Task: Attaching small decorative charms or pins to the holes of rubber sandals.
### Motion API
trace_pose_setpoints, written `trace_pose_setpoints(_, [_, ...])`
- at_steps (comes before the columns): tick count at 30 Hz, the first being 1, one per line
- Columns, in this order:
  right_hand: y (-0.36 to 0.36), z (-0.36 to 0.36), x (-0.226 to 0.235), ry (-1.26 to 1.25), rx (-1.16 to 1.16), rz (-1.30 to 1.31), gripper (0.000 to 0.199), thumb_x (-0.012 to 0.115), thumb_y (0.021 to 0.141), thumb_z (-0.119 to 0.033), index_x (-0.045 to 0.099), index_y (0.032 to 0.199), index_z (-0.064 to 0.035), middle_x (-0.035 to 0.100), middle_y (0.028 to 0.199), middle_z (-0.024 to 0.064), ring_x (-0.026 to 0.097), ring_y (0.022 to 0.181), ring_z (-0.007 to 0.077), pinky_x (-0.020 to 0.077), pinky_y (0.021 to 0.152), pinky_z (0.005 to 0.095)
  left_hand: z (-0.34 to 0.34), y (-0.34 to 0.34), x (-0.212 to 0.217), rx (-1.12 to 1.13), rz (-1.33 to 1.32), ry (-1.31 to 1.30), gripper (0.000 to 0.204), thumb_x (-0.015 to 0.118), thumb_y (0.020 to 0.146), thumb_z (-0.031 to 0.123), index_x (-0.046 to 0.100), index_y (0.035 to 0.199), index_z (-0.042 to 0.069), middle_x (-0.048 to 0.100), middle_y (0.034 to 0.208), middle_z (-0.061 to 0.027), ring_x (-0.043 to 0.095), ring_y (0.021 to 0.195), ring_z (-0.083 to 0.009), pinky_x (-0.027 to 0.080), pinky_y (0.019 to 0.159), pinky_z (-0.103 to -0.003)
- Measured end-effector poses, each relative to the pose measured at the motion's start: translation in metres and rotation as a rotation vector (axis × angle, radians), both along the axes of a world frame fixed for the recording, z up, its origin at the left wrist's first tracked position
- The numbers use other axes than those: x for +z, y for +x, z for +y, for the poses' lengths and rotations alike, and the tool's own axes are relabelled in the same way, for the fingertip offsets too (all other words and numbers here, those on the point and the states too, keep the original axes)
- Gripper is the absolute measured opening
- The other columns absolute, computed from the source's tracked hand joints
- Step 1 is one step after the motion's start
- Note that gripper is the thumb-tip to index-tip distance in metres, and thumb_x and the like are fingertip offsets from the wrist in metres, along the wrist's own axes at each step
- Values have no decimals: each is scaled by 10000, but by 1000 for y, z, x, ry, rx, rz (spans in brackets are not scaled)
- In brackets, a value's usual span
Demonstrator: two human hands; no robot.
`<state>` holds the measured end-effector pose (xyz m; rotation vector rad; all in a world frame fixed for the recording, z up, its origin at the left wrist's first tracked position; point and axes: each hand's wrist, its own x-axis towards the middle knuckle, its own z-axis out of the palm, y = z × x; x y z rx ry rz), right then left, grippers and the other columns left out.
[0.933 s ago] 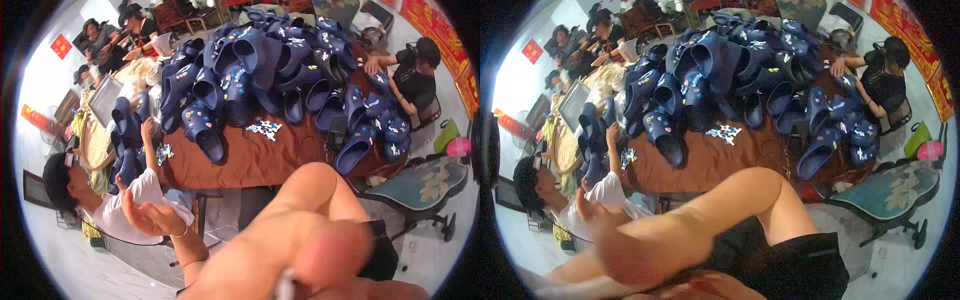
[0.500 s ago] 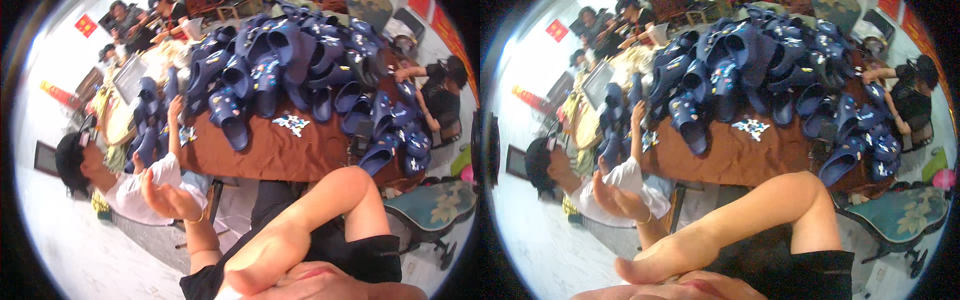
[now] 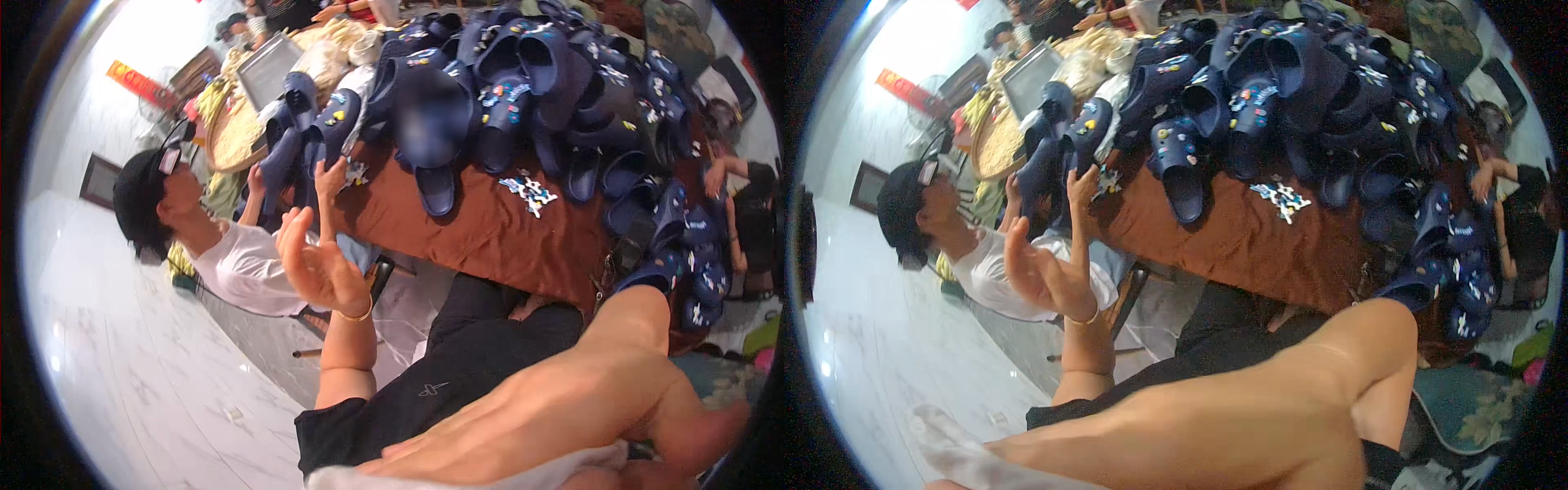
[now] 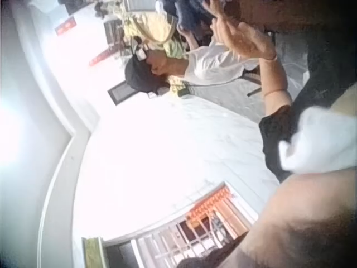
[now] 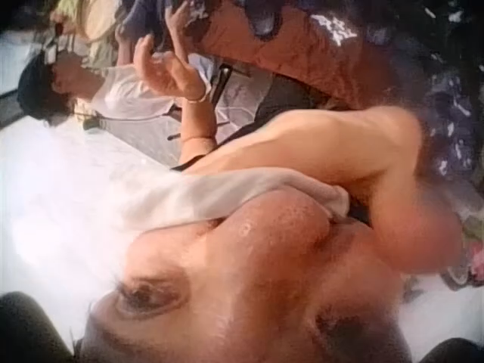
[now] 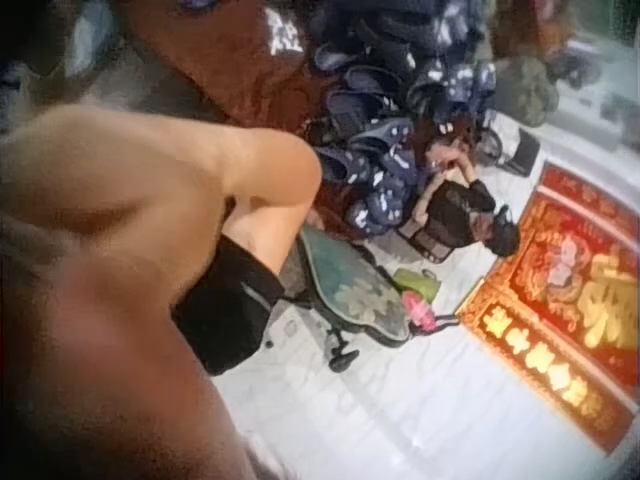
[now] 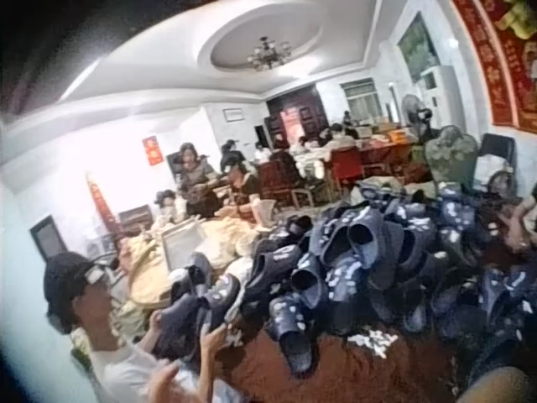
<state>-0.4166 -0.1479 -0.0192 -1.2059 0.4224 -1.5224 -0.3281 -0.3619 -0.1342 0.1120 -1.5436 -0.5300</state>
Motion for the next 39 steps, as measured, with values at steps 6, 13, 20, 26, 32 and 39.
trace_pose_setpoints(6, [8,2,1,-41,-60,66,826,512,717,-596,480,1030,168,488,1083,289,488,1023,382,341,920,436,-8,8,-4,-11,-60,-16,289,475,776,19,459,1058,-39,514,1051,-169,462,1044,-289,295,962,-475])
trace_pose_setpoints(13, [-3,21,-27,-371,13,125,674,438,756,-498,457,1000,131,423,1079,278,385,1043,366,225,931,524,-12,10,-12,-84,-96,-10,344,438,727,-47,440,1069,-73,484,1060,-183,425,1087,-289,375,921,-435])
trace_pose_setpoints(20, [-22,36,-56,-499,99,-75,298,399,863,-219,551,736,4,518,766,205,541,828,355,340,826,587,-14,11,-15,-5,-173,-80,330,482,698,-26,485,1027,-56,544,1040,-163,461,1057,-286,256,978,-416])
trace_pose_setpoints(26, [36,29,-48,-571,142,-282,246,506,802,-234,567,812,4,545,831,176,550,835,308,374,800,501,-6,8,-3,-26,-178,-134,328,470,693,-25,482,1020,-46,539,1047,-161,471,1041,-281,251,976,-415])
trace_pose_setpoints(32, [65,46,-62,-635,259,-478,294,613,741,-250,583,888,3,571,896,147,558,841,261,408,775,415,-10,13,-10,16,-180,-65,364,518,642,-60,516,1003,-7,571,1016,-143,489,1016,-297,305,937,-425])
trace_pose_setpoints(39, [98,51,-73,-720,446,-742,431,737,670,-268,601,976,3,601,972,113,568,849,206,447,745,315,-12,15,-22,1,-170,12,370,529,635,-64,521,999,-1,573,1011,-139,498,1007,-298,314,932,-426])
